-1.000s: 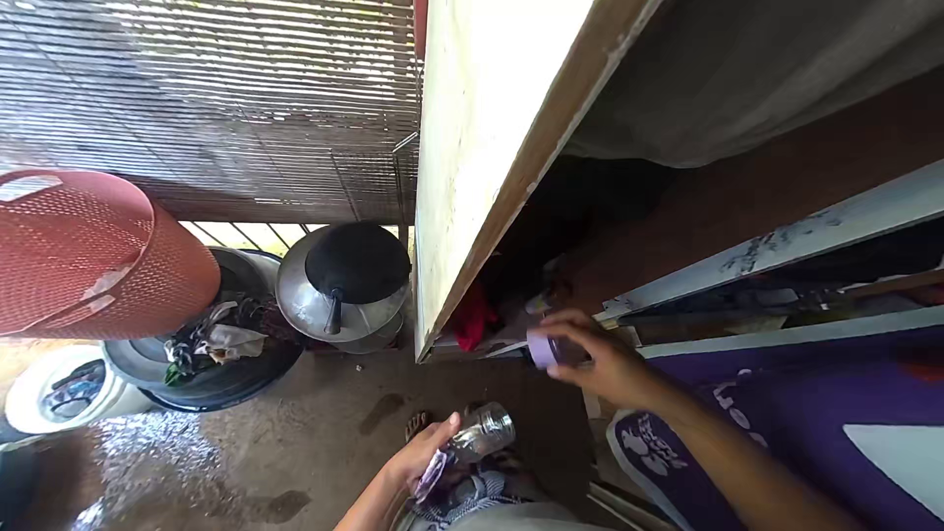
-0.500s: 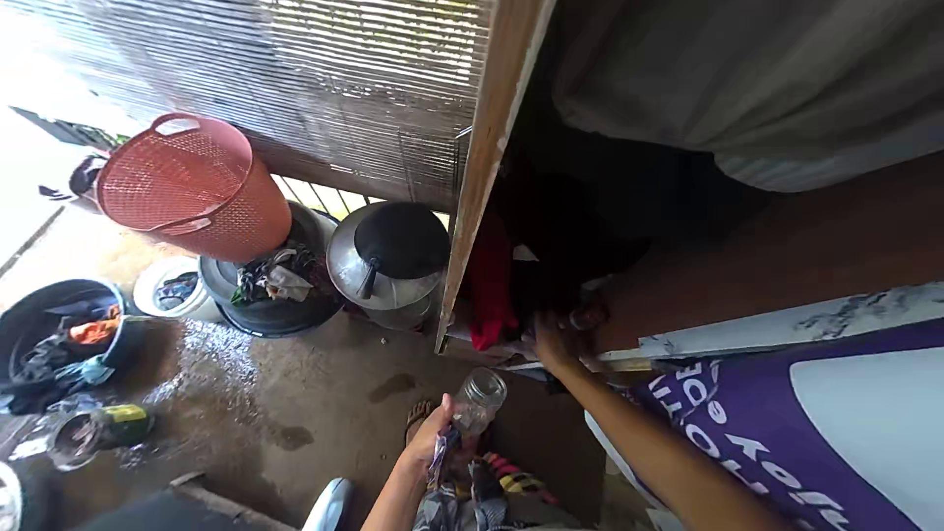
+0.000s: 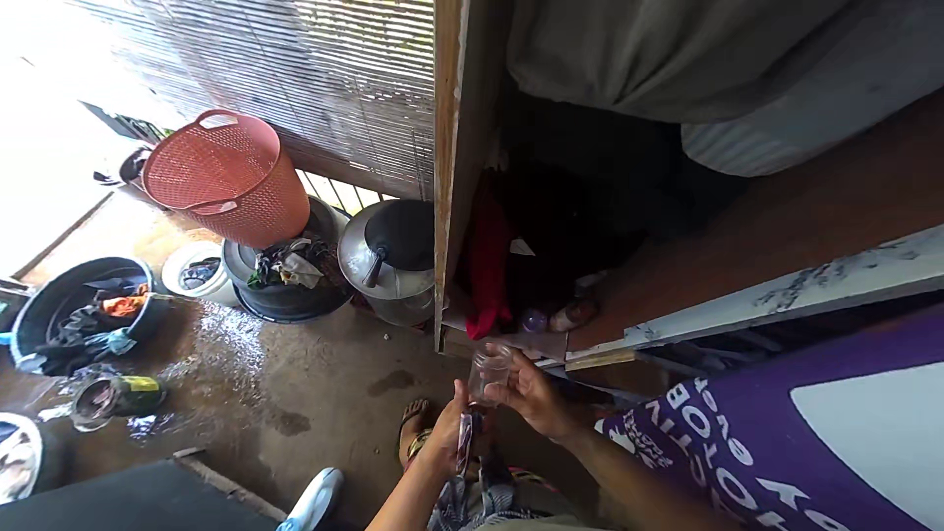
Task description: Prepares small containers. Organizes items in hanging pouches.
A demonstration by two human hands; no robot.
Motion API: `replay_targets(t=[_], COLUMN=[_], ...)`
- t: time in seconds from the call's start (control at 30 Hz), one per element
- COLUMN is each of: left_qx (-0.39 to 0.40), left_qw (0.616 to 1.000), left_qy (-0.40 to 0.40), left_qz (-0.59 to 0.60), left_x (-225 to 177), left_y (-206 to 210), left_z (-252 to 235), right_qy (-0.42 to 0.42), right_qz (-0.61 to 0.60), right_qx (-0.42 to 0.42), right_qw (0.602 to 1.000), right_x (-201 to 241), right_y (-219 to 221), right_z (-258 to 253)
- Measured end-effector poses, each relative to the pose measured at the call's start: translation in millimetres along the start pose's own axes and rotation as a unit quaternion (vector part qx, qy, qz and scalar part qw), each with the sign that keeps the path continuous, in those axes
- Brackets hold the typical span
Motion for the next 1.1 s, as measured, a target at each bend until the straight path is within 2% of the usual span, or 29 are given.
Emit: replay_targets(t=[0.1, 0.2, 0.3, 0.43, 0.53, 0.63, 0.73, 0.77, 0.83, 0.97, 1.1], left_qx=[-0.084, -0.168, -0.244, -0.338, -0.378, -0.410, -0.460, -0.467, -0.458, -0.402, -0.265], left_qw=[0.995, 0.973, 0.944, 0.907, 0.888, 0.869, 0.858, 0.857, 0.862, 0.887, 0.906], left_qy=[0.030, 0.074, 0.125, 0.158, 0.191, 0.214, 0.198, 0.195, 0.205, 0.171, 0.128], left_qz=[0.037, 0.136, 0.185, 0.193, 0.180, 0.176, 0.116, 0.092, 0.072, 0.150, 0.304], left_x=[8, -4, -28, -49, -52, -50, -48, -47, -44, -32, -24], left_y=[-5, -18, -24, -22, -15, -10, -12, -11, -8, -9, -13], left_z=[12, 24, 34, 39, 35, 28, 27, 27, 22, 15, 8], right_qy=[-0.054, -0.029, -0.027, -0.021, -0.013, -0.053, 0.061, 0.102, 0.132, 0.073, -0.005], right_qz=[0.133, 0.257, 0.215, 0.106, 0.120, 0.104, 0.062, 0.055, 0.088, 0.175, 0.143], right_qx=[-0.001, 0.106, 0.162, 0.147, 0.100, 0.135, 0.204, 0.202, 0.160, 0.126, 0.099], right_qw=[0.990, 0.960, 0.963, 0.983, 0.988, 0.984, 0.975, 0.973, 0.974, 0.974, 0.985], right_x=[10, 19, 18, 5, 6, 19, 24, 21, 11, 3, 2], right_y=[-18, -16, 4, 17, 25, 33, 42, 45, 46, 39, 37], right_z=[3, 14, 29, 29, 22, 16, 18, 19, 17, 16, 26])
Point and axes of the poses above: each hand's wrist, its own z-axis away from the middle knuckle, its own y-axis out of the palm, x = y × z, the point moved 5 cm from there along -z, towards the middle knuckle, and after that the axes turned 14 degrees about -y, right-handed, at the moved point
